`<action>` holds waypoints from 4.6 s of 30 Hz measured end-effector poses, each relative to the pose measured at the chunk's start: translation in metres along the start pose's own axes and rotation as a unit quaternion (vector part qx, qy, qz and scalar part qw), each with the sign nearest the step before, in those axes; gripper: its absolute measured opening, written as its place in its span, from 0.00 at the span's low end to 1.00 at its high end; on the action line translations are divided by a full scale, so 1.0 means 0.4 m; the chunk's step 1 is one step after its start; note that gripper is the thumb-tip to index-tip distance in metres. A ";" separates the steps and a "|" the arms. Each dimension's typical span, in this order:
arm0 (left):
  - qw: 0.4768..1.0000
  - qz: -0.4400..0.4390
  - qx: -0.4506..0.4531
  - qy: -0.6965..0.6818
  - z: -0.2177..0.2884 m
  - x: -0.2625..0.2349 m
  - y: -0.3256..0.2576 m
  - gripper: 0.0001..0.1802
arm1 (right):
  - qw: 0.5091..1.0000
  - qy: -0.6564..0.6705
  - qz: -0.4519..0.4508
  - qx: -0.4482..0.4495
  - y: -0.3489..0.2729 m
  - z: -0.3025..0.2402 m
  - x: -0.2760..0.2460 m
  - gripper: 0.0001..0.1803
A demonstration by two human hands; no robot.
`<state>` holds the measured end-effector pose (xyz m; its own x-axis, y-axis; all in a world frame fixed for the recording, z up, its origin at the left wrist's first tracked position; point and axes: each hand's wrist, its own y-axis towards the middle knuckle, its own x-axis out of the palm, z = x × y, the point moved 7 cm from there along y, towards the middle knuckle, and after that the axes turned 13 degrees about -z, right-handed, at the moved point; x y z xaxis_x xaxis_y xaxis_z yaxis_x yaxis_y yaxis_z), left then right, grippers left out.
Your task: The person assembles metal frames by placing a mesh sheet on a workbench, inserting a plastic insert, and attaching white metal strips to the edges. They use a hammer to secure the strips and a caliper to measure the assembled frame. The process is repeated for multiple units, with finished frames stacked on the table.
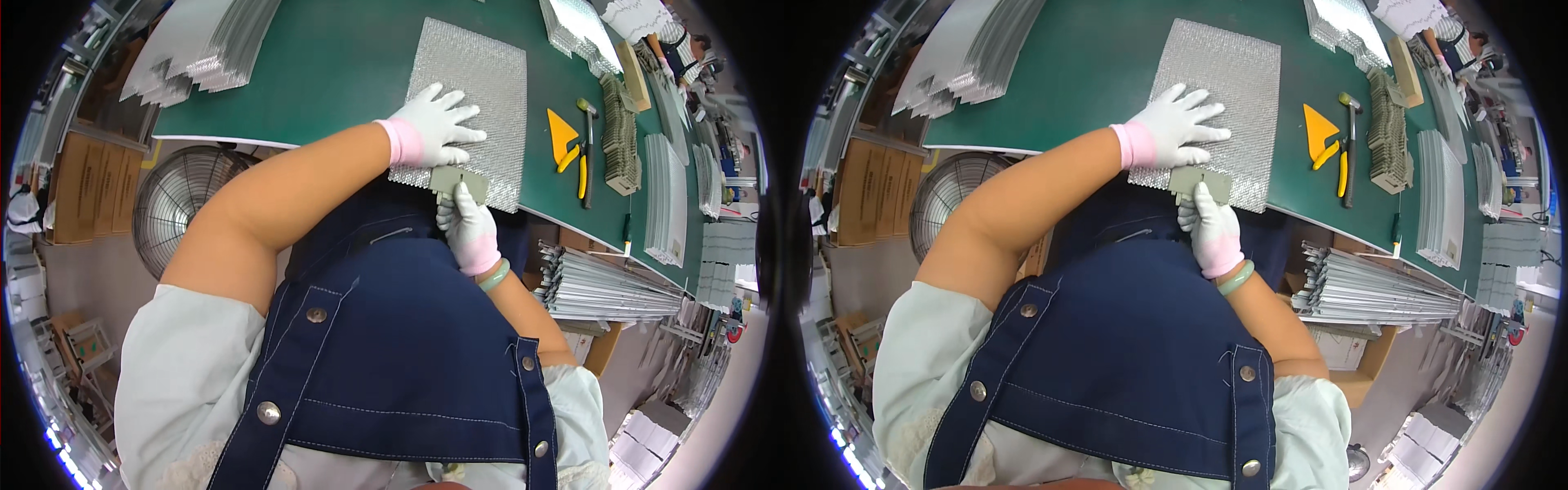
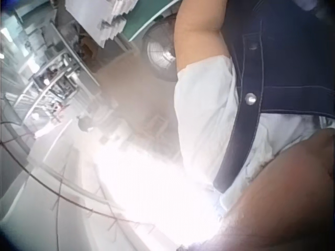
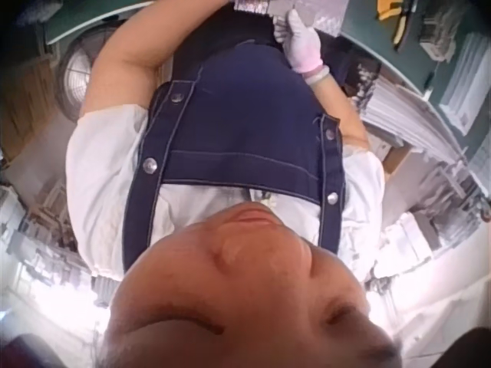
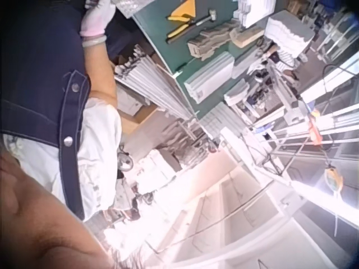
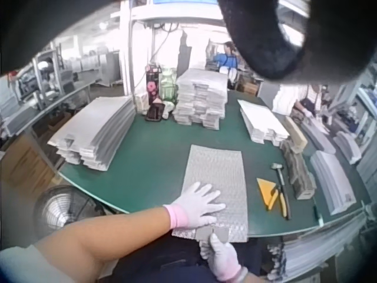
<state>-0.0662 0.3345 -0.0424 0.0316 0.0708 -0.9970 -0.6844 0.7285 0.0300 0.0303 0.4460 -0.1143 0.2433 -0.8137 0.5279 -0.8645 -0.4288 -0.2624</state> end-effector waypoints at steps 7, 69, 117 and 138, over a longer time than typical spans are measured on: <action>1.000 -0.016 -0.006 -0.014 0.011 0.009 -0.010 0.28 | 0.999 0.025 -0.005 0.032 -0.008 0.021 -0.025 0.11; 0.990 -0.102 -0.036 -0.090 0.177 -0.077 -0.059 0.51 | 0.966 -0.213 0.124 0.079 -0.233 -0.151 -0.262 0.23; 0.354 0.215 0.277 -0.867 0.085 -0.380 -0.180 0.31 | 0.889 0.158 0.292 -0.315 -0.616 -0.355 -0.524 0.16; 0.845 0.120 -0.358 -0.378 -0.097 -0.033 -0.149 0.22 | 0.759 -0.620 0.186 -0.067 0.062 -0.374 -0.182 0.17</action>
<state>-0.0541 0.2637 -0.0339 0.0998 0.7706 -0.6295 -0.9942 0.0512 -0.0950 -0.0747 0.5536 -0.0384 0.1271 -0.6481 -0.7509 -0.9915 -0.1032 -0.0787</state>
